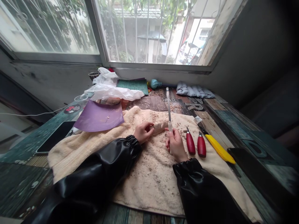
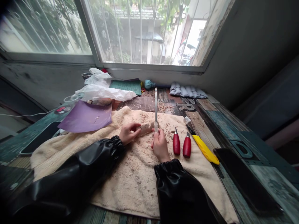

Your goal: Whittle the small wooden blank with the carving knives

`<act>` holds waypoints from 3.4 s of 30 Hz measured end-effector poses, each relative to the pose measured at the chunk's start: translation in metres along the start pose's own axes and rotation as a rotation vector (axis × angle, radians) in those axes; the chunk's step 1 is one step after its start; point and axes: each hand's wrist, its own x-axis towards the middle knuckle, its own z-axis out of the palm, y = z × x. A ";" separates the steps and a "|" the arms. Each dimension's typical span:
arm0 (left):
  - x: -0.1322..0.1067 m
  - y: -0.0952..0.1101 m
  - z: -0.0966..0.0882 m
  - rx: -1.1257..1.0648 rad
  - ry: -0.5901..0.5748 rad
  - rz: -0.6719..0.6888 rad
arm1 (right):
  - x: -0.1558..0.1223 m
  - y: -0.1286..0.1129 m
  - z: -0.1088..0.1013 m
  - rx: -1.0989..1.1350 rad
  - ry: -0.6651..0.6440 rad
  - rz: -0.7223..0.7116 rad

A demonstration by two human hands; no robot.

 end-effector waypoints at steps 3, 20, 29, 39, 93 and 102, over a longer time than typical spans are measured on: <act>0.000 -0.003 0.001 0.039 0.059 0.029 | -0.005 -0.006 -0.009 -0.388 0.221 -0.053; -0.005 -0.002 0.004 0.192 0.009 0.263 | -0.031 -0.026 -0.016 -0.906 0.059 -0.149; -0.004 -0.003 0.004 0.190 -0.005 0.296 | -0.035 -0.033 -0.016 -0.981 0.041 -0.085; -0.005 0.002 0.002 0.228 -0.040 0.277 | -0.037 -0.032 -0.013 -1.088 0.013 -0.099; -0.008 -0.004 0.007 0.227 -0.036 0.221 | -0.044 -0.033 0.008 -0.985 -0.018 0.051; -0.008 -0.001 0.008 0.316 0.054 0.129 | -0.077 -0.025 -0.008 -0.866 -0.038 0.100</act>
